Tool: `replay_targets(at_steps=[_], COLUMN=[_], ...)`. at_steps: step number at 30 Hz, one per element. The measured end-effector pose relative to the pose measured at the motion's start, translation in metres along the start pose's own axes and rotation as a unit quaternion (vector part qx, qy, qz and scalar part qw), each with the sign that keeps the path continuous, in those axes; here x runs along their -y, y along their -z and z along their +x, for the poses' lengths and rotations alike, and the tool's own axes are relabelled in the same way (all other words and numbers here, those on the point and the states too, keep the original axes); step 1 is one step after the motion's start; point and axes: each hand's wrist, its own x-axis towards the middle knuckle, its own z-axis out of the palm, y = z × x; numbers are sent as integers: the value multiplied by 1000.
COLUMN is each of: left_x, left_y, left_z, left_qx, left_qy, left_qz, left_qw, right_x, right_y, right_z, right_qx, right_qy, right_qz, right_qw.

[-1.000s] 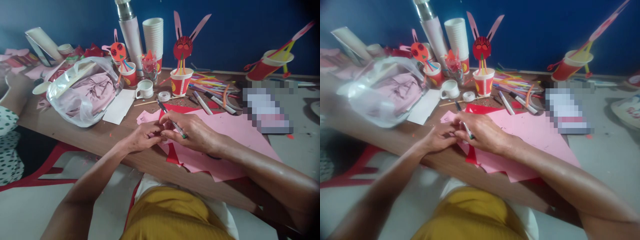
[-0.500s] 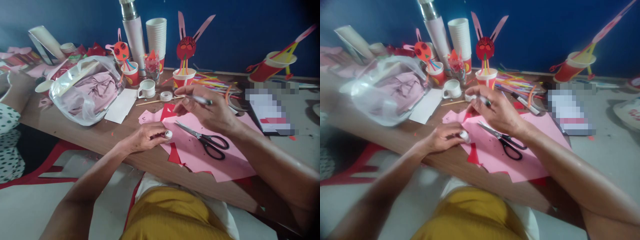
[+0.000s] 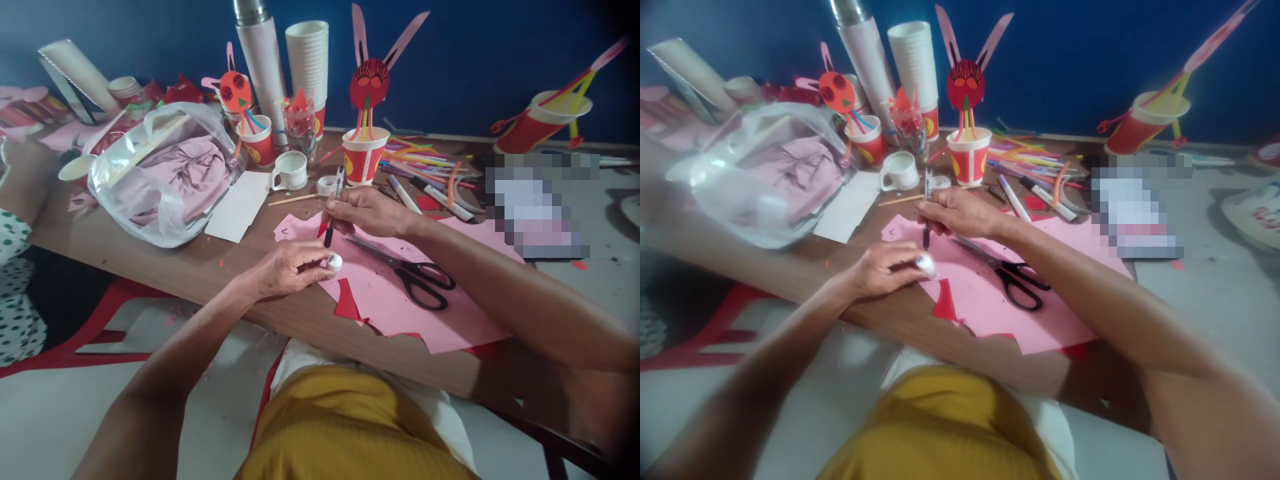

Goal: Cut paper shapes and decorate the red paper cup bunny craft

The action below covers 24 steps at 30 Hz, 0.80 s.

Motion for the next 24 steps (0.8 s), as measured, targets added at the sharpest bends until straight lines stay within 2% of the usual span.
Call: replay_targets(at_steps=[5, 12, 18, 24], left_x=[1, 2, 0, 0], left_y=[0, 0, 0, -1], left_z=[1, 1, 2, 2], left_qx=[9, 4, -1, -18], left_qy=[-3, -12, -19, -34], left_qz=[8, 8, 6, 23], left_qw=[1000, 1000, 1000, 999], right_x=[0, 0, 3, 5], right_y=[-2, -9, -10, -14], right_z=[11, 20, 20, 21], right_qx=[65, 127, 148, 138], right_qy=[-8, 16, 12, 2], right_qz=[-26, -92, -118, -123], right_qw=[997, 988, 982, 983])
